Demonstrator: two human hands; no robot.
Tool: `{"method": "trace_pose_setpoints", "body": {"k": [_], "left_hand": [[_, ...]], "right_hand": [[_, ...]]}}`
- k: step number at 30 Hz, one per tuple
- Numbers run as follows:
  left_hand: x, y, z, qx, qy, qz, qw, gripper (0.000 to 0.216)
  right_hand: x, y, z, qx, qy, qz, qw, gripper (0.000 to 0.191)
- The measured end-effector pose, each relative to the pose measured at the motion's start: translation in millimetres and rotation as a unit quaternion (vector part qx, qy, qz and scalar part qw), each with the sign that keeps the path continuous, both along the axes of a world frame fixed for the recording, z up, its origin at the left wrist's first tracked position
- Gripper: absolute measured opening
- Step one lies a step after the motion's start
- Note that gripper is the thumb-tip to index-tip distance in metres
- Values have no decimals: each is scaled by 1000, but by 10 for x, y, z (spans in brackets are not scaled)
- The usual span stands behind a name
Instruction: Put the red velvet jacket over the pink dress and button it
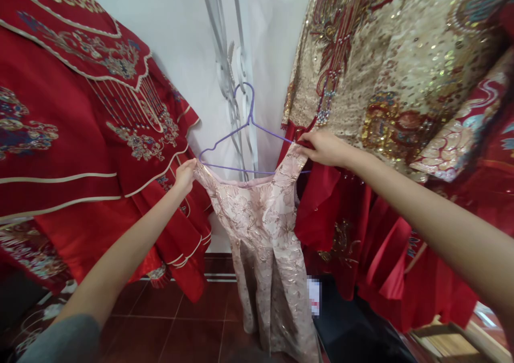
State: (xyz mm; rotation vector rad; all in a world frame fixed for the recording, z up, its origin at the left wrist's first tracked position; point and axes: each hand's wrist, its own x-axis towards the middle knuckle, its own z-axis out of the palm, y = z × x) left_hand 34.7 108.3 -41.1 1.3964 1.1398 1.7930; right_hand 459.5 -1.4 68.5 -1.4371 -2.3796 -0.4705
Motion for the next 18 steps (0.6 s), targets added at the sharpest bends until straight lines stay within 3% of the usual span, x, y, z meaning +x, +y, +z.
{"method": "trace_pose_setpoints", "body": {"k": [5, 7, 12, 18], "left_hand": [[39, -116, 195, 54, 12, 8, 998, 40], [67, -157, 355, 99, 71, 15, 992, 40], [252, -267, 734, 146, 267, -82, 949, 42], [377, -424, 809, 137, 397, -99, 902, 51]], "right_hand": [[29, 12, 31, -14, 0, -1, 1000, 35], [30, 0, 61, -22, 9, -2, 1000, 36], [27, -20, 92, -33, 31, -9, 999, 35], [66, -29, 148, -75, 96, 4, 993, 49]]}}
